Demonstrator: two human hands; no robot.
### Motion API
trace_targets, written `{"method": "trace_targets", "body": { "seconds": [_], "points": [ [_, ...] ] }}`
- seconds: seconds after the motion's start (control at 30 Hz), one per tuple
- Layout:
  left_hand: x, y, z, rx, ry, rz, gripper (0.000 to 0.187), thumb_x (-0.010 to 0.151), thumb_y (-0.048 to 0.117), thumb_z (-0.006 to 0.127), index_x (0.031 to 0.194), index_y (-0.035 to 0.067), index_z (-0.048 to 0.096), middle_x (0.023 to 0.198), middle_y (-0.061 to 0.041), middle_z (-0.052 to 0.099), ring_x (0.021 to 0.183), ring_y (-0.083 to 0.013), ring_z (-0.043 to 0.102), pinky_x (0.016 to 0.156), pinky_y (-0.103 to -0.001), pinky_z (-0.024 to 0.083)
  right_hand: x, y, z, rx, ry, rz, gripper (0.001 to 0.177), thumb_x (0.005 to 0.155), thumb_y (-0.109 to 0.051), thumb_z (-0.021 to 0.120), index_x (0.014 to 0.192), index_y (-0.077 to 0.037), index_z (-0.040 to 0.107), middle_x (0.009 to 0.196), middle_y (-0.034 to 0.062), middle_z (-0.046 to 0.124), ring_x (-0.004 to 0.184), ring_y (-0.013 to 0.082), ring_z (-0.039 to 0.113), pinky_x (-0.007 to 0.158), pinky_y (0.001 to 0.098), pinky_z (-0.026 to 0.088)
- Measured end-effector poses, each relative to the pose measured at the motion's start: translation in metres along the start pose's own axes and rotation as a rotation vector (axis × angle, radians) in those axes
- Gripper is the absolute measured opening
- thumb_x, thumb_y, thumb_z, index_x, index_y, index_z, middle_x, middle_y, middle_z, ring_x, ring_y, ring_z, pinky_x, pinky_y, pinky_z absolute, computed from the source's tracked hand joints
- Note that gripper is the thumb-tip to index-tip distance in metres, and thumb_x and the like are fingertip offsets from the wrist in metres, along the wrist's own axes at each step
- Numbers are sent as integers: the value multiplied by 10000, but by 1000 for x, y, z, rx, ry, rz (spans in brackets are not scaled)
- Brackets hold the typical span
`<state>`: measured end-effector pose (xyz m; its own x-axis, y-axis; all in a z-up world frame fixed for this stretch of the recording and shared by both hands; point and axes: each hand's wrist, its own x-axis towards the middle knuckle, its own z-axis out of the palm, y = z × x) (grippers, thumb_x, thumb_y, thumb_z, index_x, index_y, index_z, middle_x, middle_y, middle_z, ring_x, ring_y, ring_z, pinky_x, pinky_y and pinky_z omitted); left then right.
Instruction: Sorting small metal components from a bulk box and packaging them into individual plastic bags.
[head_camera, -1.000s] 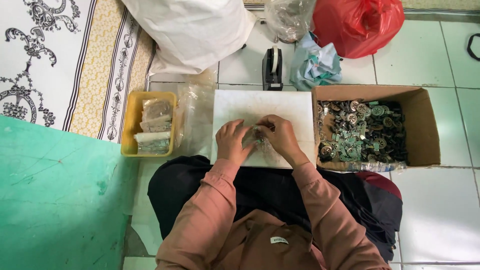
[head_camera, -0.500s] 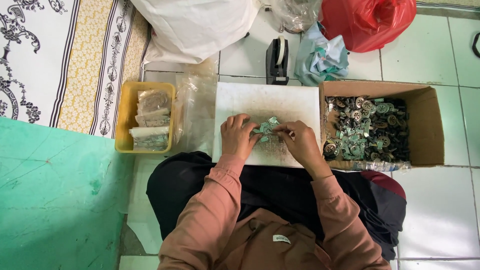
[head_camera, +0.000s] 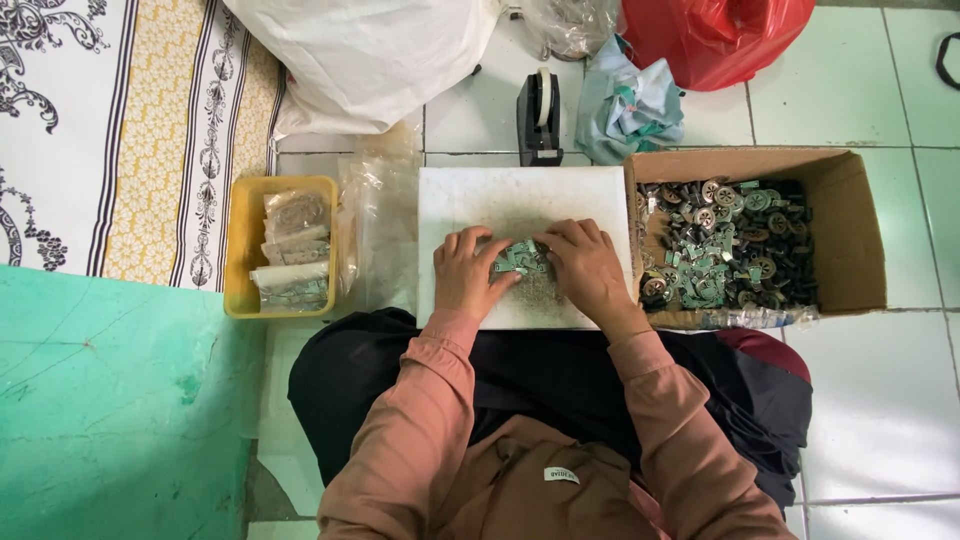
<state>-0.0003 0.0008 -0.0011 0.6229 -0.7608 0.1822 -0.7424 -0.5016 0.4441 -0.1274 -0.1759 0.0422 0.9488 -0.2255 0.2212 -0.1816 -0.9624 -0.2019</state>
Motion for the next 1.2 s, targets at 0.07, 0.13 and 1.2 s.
{"method": "trace_targets", "body": {
  "seconds": [0.07,0.13,1.2],
  "points": [
    [1,-2,-1,-8,5,-24,442,851,453,784,1240,303,635,1228,44,451,1176,-231,449,1017,-474,402,-8,12,10,36,34,37,273,918,-184,731,1190,-197,751,1123,-17,620,1095,214,564,830,351,517],
    [0,-5,-2,-20,7,-42,367,894,446,744,1222,310,648,1199,57,461,1161,-221,462,1005,-466,416,-16,18,10,68,69,80,244,913,-207,758,1157,-194,760,1063,-10,609,1044,219,580,794,361,532],
    [1,3,-3,17,38,132,192,960,408,666,1136,333,682,1119,59,444,1079,-211,485,926,-411,470,-31,6,7,265,118,113,191,953,-197,700,1116,-260,776,1204,32,564,1156,277,548,922,405,477]
  ]
}}
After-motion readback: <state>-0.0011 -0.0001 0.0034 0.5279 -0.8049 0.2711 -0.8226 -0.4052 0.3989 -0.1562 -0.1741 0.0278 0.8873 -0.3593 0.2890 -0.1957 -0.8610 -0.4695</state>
